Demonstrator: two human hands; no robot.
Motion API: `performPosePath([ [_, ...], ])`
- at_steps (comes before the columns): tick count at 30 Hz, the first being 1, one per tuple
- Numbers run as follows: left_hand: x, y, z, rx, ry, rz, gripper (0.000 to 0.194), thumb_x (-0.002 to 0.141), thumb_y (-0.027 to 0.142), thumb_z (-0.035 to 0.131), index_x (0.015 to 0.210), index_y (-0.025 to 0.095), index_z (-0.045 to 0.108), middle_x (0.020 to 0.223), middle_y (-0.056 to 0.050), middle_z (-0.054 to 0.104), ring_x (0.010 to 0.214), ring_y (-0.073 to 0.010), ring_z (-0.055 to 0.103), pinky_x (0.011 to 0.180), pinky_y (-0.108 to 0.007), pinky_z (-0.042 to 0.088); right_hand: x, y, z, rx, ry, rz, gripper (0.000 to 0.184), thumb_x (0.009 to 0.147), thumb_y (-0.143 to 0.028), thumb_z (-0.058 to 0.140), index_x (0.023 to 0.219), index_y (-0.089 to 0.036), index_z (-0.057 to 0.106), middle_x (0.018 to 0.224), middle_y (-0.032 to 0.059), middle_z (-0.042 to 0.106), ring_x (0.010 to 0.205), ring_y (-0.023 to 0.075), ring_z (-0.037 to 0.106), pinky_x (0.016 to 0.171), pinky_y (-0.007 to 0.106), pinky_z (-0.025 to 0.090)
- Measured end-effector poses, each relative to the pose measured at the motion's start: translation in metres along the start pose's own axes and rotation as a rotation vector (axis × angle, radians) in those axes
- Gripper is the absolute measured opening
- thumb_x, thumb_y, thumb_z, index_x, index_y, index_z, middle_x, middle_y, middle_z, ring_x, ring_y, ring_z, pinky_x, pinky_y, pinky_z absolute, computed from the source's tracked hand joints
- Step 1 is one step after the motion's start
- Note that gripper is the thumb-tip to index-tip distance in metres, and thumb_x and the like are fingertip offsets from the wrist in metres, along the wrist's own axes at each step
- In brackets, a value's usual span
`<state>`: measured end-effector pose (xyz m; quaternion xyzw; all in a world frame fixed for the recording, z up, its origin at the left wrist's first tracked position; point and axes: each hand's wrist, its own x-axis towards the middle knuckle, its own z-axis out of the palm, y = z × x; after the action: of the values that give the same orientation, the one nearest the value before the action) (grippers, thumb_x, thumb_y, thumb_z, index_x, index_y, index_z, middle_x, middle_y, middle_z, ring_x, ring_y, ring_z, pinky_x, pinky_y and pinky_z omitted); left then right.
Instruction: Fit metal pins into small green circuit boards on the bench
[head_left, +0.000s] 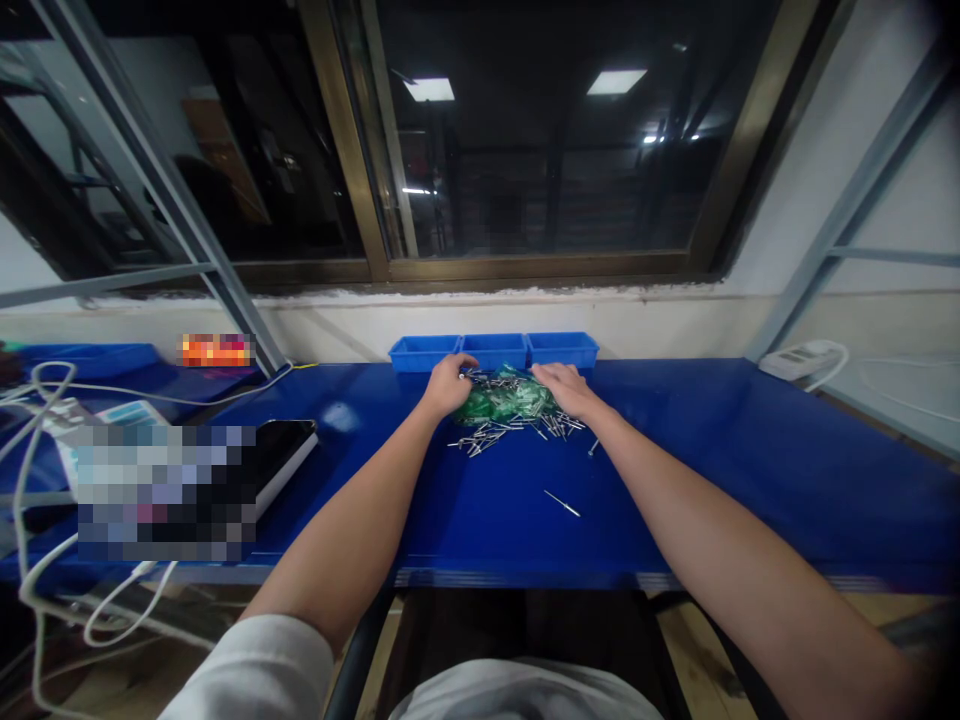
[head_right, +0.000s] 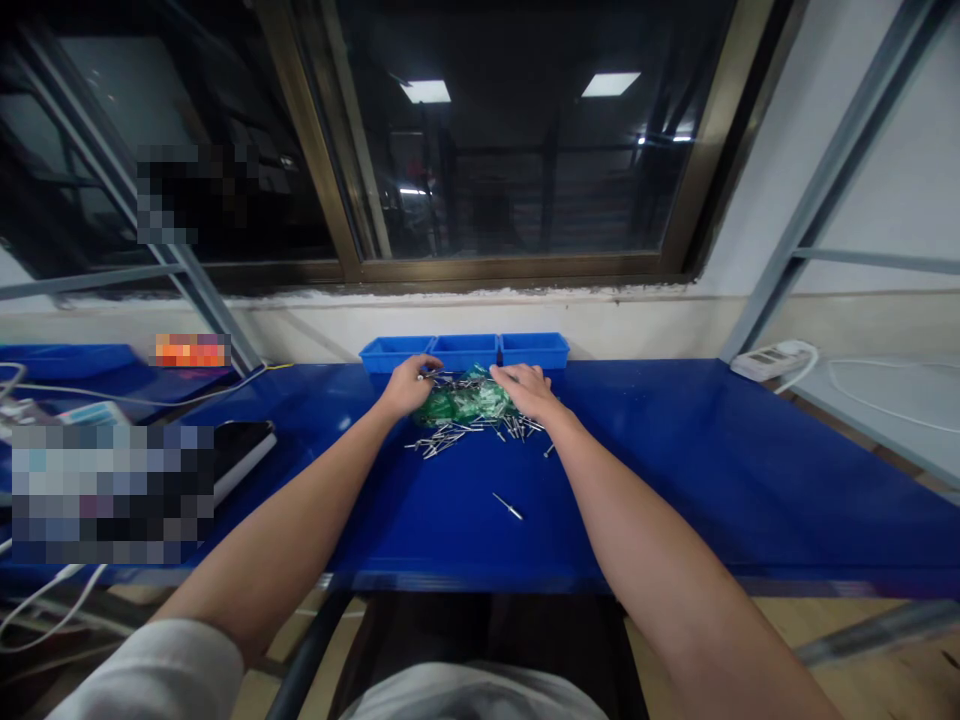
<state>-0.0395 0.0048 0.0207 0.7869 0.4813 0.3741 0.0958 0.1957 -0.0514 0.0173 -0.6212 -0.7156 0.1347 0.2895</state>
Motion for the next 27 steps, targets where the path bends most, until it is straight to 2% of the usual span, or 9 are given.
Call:
performPosePath([
  [2,-0.001,0.000,0.001,0.051,-0.044,0.006,0.039,0.066,0.004,0.047,0.099,0.017,0.064,0.103,-0.006,0.063,0.099,-0.0193,0.057,0.092,-0.029,0.042,0.003,0.001,0.000,-0.009,0.041,0.038,0.064,0.084,-0.065,0.016,0.113,-0.028,0.060,0.122,0.0058,0.055,0.118,0.0317,0.037,0.095,0.047,0.027],
  [5,-0.001,-0.001,0.003,0.085,-0.116,0.002,0.041,0.067,0.006,0.048,0.104,0.016,0.062,0.105,-0.007,0.063,0.100,-0.0192,0.057,0.091,-0.028,0.042,0.006,0.004,0.004,-0.056,0.063,0.065,0.060,0.085,-0.063,0.020,0.113,-0.028,0.060,0.120,0.0068,0.056,0.116,0.0312,0.038,0.094,0.048,0.029],
  [11,-0.001,-0.002,0.002,0.023,-0.324,-0.094,0.053,0.065,0.024,0.060,0.117,0.017,0.055,0.119,-0.007,0.058,0.107,-0.0238,0.055,0.090,-0.028,0.043,0.005,0.005,0.007,-0.082,0.150,0.046,0.054,0.081,-0.064,0.034,0.113,-0.030,0.060,0.124,0.0054,0.053,0.118,0.0326,0.035,0.095,0.053,0.027],
  [14,-0.003,0.000,-0.001,-0.020,-0.385,-0.125,0.062,0.062,0.031,0.064,0.121,0.016,0.052,0.125,-0.008,0.054,0.113,-0.0251,0.052,0.093,-0.029,0.041,0.003,0.005,0.004,-0.121,0.215,-0.032,0.053,0.075,-0.059,0.049,0.116,-0.026,0.058,0.125,0.0081,0.052,0.118,0.0319,0.037,0.095,0.050,0.030],
  [18,-0.004,0.001,-0.003,-0.101,-0.386,-0.131,0.076,0.058,0.045,0.069,0.125,0.015,0.049,0.130,-0.011,0.050,0.116,-0.0265,0.049,0.096,-0.032,0.039,0.010,-0.003,-0.003,-0.142,0.234,-0.185,0.059,0.069,-0.049,0.060,0.121,-0.022,0.053,0.127,0.0099,0.050,0.118,0.0297,0.040,0.098,0.047,0.031],
  [20,-0.002,-0.002,-0.005,-0.135,-0.361,-0.139,0.074,0.059,0.045,0.069,0.124,0.016,0.050,0.129,-0.011,0.050,0.115,-0.0265,0.049,0.094,-0.032,0.040,0.021,-0.013,-0.006,-0.151,0.141,-0.264,0.067,0.067,-0.044,0.064,0.127,-0.020,0.047,0.131,0.0112,0.046,0.121,0.0287,0.039,0.100,0.045,0.031],
  [23,0.002,-0.011,-0.009,-0.126,-0.263,-0.200,0.060,0.063,0.037,0.065,0.118,0.016,0.054,0.124,-0.011,0.055,0.110,-0.0261,0.053,0.090,-0.031,0.043,0.043,-0.031,-0.005,-0.231,-0.130,-0.355,0.083,0.058,-0.032,0.070,0.134,-0.018,0.039,0.138,0.0126,0.038,0.127,0.0286,0.033,0.102,0.041,0.031],
  [25,0.005,-0.018,-0.012,-0.098,-0.209,-0.243,0.053,0.066,0.033,0.061,0.115,0.015,0.056,0.118,-0.011,0.059,0.105,-0.0254,0.056,0.086,-0.031,0.044,0.058,-0.044,0.001,-0.304,-0.316,-0.307,0.088,0.050,-0.023,0.073,0.132,-0.021,0.042,0.139,0.0109,0.038,0.126,0.0299,0.035,0.099,0.039,0.035],
  [27,0.007,-0.023,-0.014,-0.074,-0.185,-0.271,0.048,0.067,0.030,0.059,0.113,0.015,0.057,0.115,-0.010,0.061,0.101,-0.0244,0.058,0.084,-0.030,0.045,0.069,-0.054,0.008,-0.359,-0.495,-0.205,0.087,0.046,-0.017,0.071,0.129,-0.025,0.046,0.137,0.0087,0.040,0.118,0.0309,0.044,0.089,0.039,0.043],
])
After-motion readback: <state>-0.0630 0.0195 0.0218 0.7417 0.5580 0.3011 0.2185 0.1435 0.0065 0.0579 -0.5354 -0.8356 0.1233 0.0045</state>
